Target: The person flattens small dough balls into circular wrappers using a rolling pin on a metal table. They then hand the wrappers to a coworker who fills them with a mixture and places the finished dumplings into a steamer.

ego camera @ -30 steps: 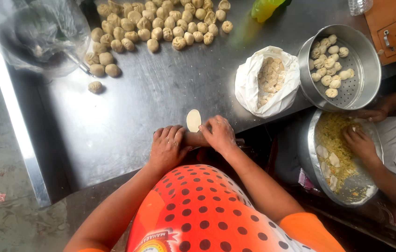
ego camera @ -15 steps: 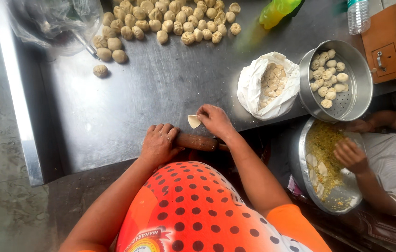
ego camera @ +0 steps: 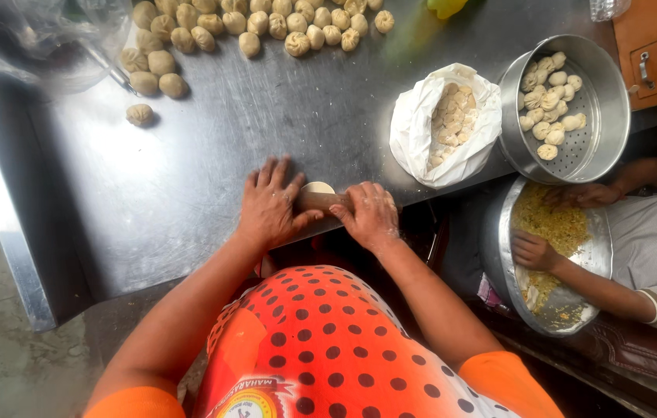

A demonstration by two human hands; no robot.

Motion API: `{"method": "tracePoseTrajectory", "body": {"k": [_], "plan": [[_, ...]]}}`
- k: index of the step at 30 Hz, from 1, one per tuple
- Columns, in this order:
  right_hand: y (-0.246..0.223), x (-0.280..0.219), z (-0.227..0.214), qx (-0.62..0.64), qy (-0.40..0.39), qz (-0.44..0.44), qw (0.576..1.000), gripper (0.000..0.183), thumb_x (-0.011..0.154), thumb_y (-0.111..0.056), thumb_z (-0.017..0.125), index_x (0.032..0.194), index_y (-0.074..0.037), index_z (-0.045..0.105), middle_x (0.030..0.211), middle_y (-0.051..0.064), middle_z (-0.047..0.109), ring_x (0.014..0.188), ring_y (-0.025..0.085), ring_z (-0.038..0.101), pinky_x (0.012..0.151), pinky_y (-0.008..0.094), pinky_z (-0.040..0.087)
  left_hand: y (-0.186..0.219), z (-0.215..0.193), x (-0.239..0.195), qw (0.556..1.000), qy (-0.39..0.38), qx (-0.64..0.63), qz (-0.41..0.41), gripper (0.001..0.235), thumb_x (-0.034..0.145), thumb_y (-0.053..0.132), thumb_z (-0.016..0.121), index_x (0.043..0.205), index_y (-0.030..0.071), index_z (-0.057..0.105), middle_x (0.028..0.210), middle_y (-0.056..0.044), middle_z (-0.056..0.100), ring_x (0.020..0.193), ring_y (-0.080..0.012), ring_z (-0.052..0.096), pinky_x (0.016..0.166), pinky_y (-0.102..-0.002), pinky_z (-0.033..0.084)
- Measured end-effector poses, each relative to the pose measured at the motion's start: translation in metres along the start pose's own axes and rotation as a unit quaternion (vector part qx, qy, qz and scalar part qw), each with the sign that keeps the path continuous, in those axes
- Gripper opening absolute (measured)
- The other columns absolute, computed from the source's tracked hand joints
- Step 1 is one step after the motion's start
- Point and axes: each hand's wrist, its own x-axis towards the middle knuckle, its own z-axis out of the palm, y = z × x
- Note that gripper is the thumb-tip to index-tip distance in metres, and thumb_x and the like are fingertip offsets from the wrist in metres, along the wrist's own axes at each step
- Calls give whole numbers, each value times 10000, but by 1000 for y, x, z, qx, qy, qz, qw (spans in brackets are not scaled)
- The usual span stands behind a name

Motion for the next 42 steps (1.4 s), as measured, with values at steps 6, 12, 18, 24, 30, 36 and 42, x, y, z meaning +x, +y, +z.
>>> {"method": "tracePoseTrajectory", "body": {"k": [6,12,18,24,30,36,42], "plan": [[17,34,19,-34,-44,105,993,536,1019,-607,489,921,-98,627,971,99,632,966,357,622,805,526,501,-12,1,79,996,-70,61,-4,1025,843,784,448,1585,103,258,1658,-180,194,1530,-374,136,1192,-546,126],[-9,3,5,-34,25,18,999,593,967,-637,500,1024,-57,612,984,134,604,936,363,604,771,524,501,-2,-12,25,997,-63,36,17,1051,862,799,466,1576,42,322,1655,-197,240,1540,-358,210,1229,-532,172],[11,30,22,-31,-6,75,997,527,993,-618,513,931,-105,617,966,109,633,970,368,629,779,529,507,-18,2,67,996,-75,48,10,999,880,762,464,1581,63,334,1669,-178,222,1544,-363,183,1215,-538,165],[19,43,21,-35,27,47,998,510,1013,-591,517,931,-97,617,965,114,638,943,377,628,769,536,502,-18,-2,82,998,-40,47,22,997,885,770,435,1588,77,287,1663,-176,206,1536,-369,155,1211,-543,142],[-9,-18,9,-7,2,37,999,542,967,-581,571,996,-43,634,973,143,621,935,367,608,758,515,504,-5,22,-10,997,61,3,42,1004,876,700,574,1528,-33,363,1609,-230,354,1508,-373,304,1230,-529,198],[-5,8,23,60,-6,30,998,296,908,-319,702,1049,-60,725,1122,138,688,1079,358,630,922,469,508,7,25,-61,988,130,-66,59,660,763,390,807,1278,46,580,1292,-126,621,1223,-321,571,1089,-501,370],[-14,67,39,55,-95,45,993,234,876,-207,727,1083,-101,748,1090,97,715,1089,325,643,953,455,504,9,17,-71,992,88,-70,62,564,729,379,825,1169,79,639,1103,-83,652,1065,-288,612,963,-460,419]]}}
